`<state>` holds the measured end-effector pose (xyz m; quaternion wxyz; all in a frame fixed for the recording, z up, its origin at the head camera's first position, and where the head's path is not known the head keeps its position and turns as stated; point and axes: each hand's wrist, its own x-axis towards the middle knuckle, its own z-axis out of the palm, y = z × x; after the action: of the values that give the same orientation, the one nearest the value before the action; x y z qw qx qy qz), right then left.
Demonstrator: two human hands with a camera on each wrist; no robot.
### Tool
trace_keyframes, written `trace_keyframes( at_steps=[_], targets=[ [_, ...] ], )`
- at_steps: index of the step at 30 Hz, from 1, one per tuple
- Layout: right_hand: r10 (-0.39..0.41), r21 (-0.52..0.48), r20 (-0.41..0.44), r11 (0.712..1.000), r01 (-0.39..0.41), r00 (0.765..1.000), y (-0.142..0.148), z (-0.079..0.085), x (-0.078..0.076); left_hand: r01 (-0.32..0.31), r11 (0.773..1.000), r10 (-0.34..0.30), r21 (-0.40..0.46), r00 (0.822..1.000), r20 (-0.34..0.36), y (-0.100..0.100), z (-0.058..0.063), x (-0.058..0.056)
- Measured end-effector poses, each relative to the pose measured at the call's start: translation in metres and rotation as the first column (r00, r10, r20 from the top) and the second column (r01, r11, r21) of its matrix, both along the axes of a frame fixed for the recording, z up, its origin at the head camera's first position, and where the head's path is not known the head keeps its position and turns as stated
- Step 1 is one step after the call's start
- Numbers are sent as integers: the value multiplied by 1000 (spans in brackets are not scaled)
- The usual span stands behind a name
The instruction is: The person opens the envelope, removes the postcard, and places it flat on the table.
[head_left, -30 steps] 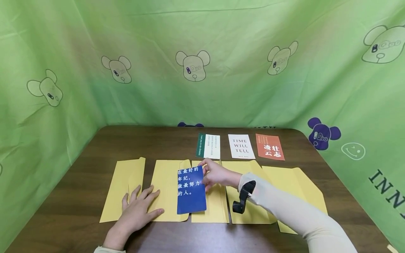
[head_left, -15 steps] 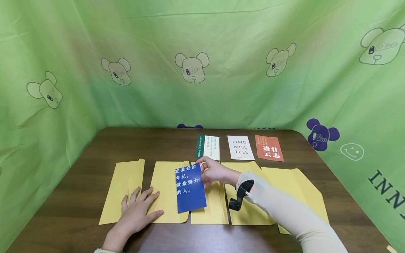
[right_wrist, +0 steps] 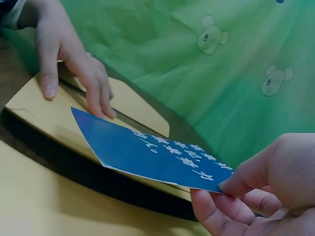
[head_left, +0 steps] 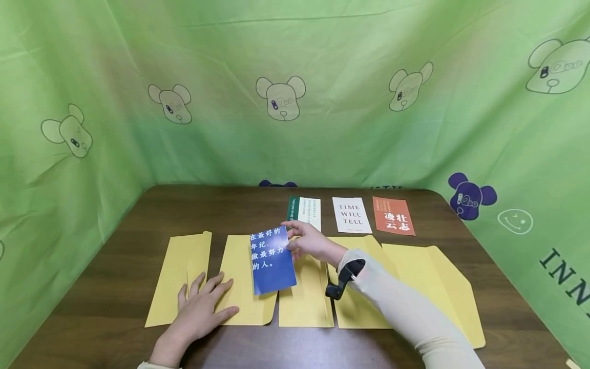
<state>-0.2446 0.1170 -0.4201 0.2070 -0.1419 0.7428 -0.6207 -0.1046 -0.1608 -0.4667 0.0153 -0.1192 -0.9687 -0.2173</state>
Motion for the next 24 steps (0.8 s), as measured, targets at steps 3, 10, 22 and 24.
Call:
trace_keyframes(
  at_steps=[3, 10, 22, 24],
  targets=[
    [-15, -38, -5, 999, 15, 1000, -3, 1, -2, 3, 1000, -3, 4, 1000, -6, 0, 0, 0],
    [-90, -155, -9, 984, 88, 996, -12, 1, -9, 8, 1000, -7, 10, 1000, -8, 0, 1, 0],
    [-158, -130, -6, 979, 155, 987, -21, 6, -18, 5, 1000, -5, 5, 1000, 8, -1, 1, -1],
    [-173, -117, -5, 978, 171, 985, -22, 7, -20, 5, 1000, -5, 8, 1000, 11, -1, 1, -1]
  ],
)
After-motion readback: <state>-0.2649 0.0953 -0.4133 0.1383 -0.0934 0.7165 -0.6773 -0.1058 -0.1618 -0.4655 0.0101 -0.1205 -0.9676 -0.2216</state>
